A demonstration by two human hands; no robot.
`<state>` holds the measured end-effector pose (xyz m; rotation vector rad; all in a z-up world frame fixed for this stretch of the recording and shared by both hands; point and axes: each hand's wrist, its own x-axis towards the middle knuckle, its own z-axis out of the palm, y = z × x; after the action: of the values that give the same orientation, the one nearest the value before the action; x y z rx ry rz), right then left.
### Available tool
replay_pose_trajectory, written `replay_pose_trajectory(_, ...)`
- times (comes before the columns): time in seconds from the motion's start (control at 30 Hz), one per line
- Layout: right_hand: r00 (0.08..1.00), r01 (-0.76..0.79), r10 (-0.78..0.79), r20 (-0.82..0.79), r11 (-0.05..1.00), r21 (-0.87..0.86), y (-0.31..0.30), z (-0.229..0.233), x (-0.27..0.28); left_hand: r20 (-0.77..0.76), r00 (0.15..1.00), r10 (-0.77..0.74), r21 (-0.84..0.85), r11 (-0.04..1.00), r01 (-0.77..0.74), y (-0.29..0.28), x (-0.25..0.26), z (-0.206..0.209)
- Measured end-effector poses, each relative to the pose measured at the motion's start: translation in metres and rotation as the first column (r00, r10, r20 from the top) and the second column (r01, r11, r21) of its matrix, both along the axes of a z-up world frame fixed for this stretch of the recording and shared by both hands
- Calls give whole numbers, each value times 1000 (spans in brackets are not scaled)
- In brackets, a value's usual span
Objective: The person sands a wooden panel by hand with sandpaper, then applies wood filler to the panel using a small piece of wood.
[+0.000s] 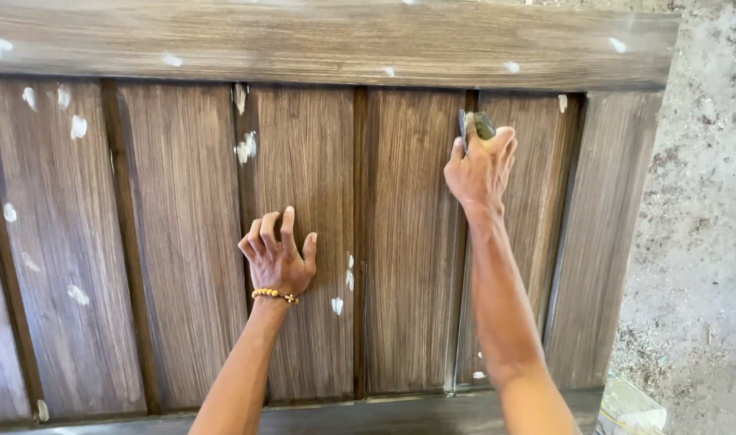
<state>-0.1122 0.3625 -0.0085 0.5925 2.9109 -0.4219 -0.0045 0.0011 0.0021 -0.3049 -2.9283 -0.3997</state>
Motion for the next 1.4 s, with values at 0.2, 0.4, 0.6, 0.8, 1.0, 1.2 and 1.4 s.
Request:
replay_pose_trajectory(0.2,995,-103,103,-13,995,8,13,-17,-14,7,1000,-18,-14,1000,19,0,5,3)
replay_pose_trajectory(0.4,999,-15,16,48,1000,-23,1,8,4,15,1000,3,-24,1000,-3,-1,3,0)
replay_pose_trajectory(0.6,997,-58,56,-48,997,-47,18,-21,-22,13,1000,2,-31,1000,-1,2,1,1)
replay_pose_trajectory(0.8,996,-84,85,25,996,-39,13,1,-4,-53,998,24,-5,1000,-25,2,-7,-2)
replay_pose_trajectory(1.0,993,-94,95,64,995,-14,12,4,19,8,1000,-2,-3,1000,2,-3,6,-1)
replay_pose_trajectory(1.2,987,-140,129,90,983,118,-29,16,294,22,999,-26,15,1000,26,-2,8,0)
replay_pose_trajectory(1.4,987,-82,79,140,996,19,-25,16,287,-18,1000,-10,-19,1000,10,0,2,-5)
